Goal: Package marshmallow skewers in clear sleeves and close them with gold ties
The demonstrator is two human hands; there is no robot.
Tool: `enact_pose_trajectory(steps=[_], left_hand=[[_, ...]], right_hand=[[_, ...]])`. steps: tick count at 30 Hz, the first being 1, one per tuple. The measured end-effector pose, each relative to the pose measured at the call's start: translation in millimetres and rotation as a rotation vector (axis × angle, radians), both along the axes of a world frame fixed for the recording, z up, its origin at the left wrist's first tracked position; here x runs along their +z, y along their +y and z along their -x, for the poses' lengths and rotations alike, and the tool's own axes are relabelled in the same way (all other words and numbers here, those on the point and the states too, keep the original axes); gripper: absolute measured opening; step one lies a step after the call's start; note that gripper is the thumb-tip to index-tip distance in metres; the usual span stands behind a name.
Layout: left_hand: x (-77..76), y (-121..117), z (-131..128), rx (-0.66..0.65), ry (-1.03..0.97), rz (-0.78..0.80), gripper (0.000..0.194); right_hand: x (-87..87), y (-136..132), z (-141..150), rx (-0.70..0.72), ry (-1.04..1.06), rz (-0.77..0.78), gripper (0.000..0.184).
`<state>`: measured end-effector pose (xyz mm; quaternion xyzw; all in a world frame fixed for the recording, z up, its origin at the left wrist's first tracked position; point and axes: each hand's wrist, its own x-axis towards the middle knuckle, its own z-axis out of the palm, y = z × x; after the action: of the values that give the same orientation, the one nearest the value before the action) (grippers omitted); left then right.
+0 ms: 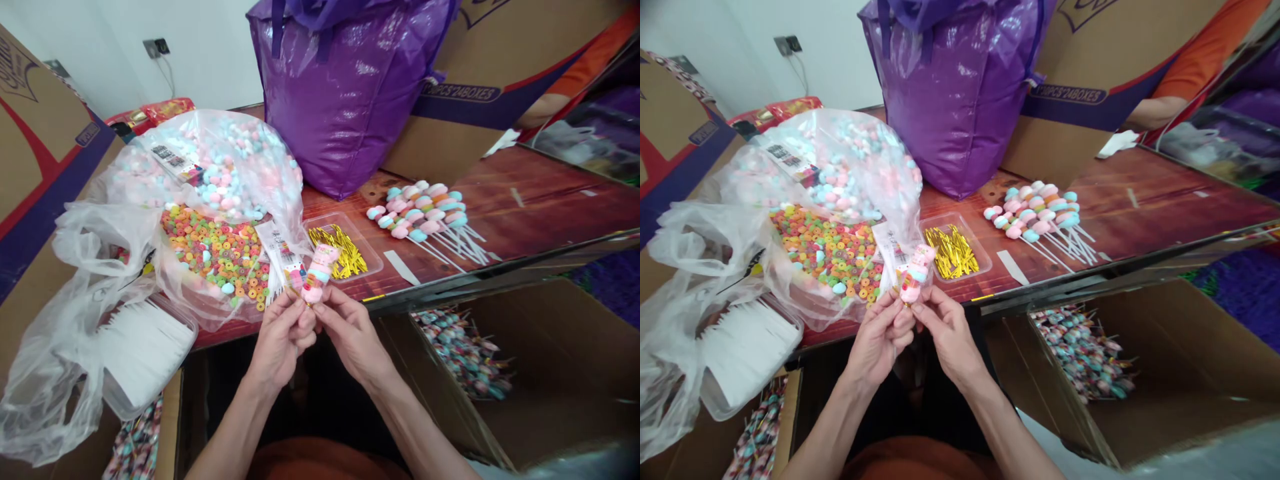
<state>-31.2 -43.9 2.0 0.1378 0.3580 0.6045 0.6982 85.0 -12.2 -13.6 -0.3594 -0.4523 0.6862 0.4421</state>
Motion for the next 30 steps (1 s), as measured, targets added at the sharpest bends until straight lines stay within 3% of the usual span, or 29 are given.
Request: enact_pose_trajectory(steps=[3,6,8,11,15,17,20,22,24,26,28,30], left_hand=[[3.6,-3.3,7.9,-0.197,-0.211,0.033,0.039],[2.0,-5.4,8.6,-0.280,-0.216,0.046,0.041],[-0.9,-6.0,4.0,-0.224,-0.075,0.040,0.036],[-6.4,-8.3,-6.4,-0.031,0.197,-0.009,0.028],[-11.6,-13.6,-14.0,0.120,0.514,-0.095,0.025],[-12.0,-14.2,-13.3,0.155,0.563,-0.101,0.027],[-9.6,-10.1,-8.6,0.150,0.396,-0.009,0.029],[-6.7,-5.6,-4.3,0.110,0.195,0.091,0.032],[-3.5,-2.0,-0.1,0.075,0.026,0.179,0.035],[-0.9,-0.5,2.9,0.069,-0.071,0.237,0.039],[0.8,-0.7,3.8,0.076,-0.123,0.265,0.042],[1.7,-1.9,2.2,0.078,-0.150,0.276,0.043]], right_hand=[[7.2,1.8,-10.6,0.110,-0.002,-0.055,0.022],[10.6,4.4,-18.9,0.176,-0.123,-0.201,0.019],[8.0,5.1,-20.9,0.148,-0.239,-0.304,0.018],[0.7,2.9,-18.8,0.058,-0.357,-0.380,0.021],[-1.5,-0.2,-13.9,0.015,-0.332,-0.283,0.018],[1.5,0.4,-12.2,0.045,-0.272,-0.172,0.018],[5.4,0.8,-10.2,0.151,-0.110,0.040,0.025],[5.4,-0.9,-10.0,0.136,-0.088,0.046,0.027],[3.2,-3.3,-11.1,0.027,-0.197,-0.145,0.022],[-0.2,-4.7,-13.4,-0.113,-0.349,-0.498,0.015],[-3.3,-4.2,-15.8,-0.200,-0.475,-0.867,0.020],[-5.0,-2.1,-17.5,-0.260,-0.567,-1.124,0.026]])
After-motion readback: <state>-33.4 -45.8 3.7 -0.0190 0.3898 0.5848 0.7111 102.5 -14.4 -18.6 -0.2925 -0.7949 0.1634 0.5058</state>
